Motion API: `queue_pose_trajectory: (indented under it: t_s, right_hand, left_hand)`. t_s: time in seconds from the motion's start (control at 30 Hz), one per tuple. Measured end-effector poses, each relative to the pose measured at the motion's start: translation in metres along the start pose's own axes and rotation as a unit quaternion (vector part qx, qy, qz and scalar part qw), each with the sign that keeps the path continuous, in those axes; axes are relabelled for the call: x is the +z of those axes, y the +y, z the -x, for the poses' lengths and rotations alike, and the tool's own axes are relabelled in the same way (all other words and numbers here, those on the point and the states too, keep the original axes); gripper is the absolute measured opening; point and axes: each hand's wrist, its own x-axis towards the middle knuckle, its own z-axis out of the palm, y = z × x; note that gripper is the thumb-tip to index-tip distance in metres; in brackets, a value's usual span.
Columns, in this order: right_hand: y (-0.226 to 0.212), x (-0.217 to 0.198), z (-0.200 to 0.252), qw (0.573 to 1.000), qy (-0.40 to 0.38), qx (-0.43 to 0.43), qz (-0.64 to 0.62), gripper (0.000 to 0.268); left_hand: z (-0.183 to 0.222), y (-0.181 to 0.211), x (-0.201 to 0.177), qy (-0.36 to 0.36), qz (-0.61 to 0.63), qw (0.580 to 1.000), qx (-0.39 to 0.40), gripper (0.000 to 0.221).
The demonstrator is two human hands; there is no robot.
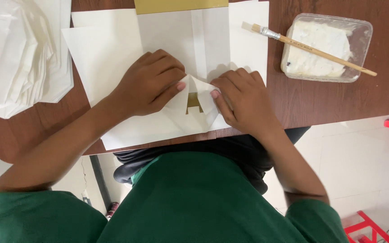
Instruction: Manually folding and gluing sheets to assemble bags at a workstation.
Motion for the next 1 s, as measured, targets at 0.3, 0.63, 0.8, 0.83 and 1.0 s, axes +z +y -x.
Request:
queue_pose_trajectory:
  t_s: [0.3, 0.63, 0.8, 0.83, 1.0]
  right_hand:
    - [0.015, 0.017, -0.034, 0.996, -0.043, -0.005, -0.077, 0.025]
    - [0.020, 0.016, -0.040, 0.967, -0.060, 0.077, -0.235, 0.019]
    - [0.022, 0.021, -0.037, 0.970, -0.044, 0.088, -0.224, 0.022]
    - [0.021, 0.021, -0.040, 0.970, -0.045, 0.088, -0.224, 0.022]
    - [0.017, 0.032, -0.044, 0.997, -0.017, 0.037, -0.062, 0.025]
  left_hand:
    - [-0.012, -0.002, 0.004, 0.023, -0.064, 0.998, -0.005, 0.024]
    - [-0.016, -0.001, 0.011, 0.053, 0.024, 0.997, -0.043, 0.018]
    - [-0.014, 0.001, 0.016, 0.056, -0.108, 0.992, -0.044, 0.021]
    - [-0.016, 0.002, 0.015, 0.056, -0.107, 0.992, -0.044, 0.021]
    - [-0.020, 0.005, 0.009, 0.017, -0.115, 0.991, -0.073, 0.027]
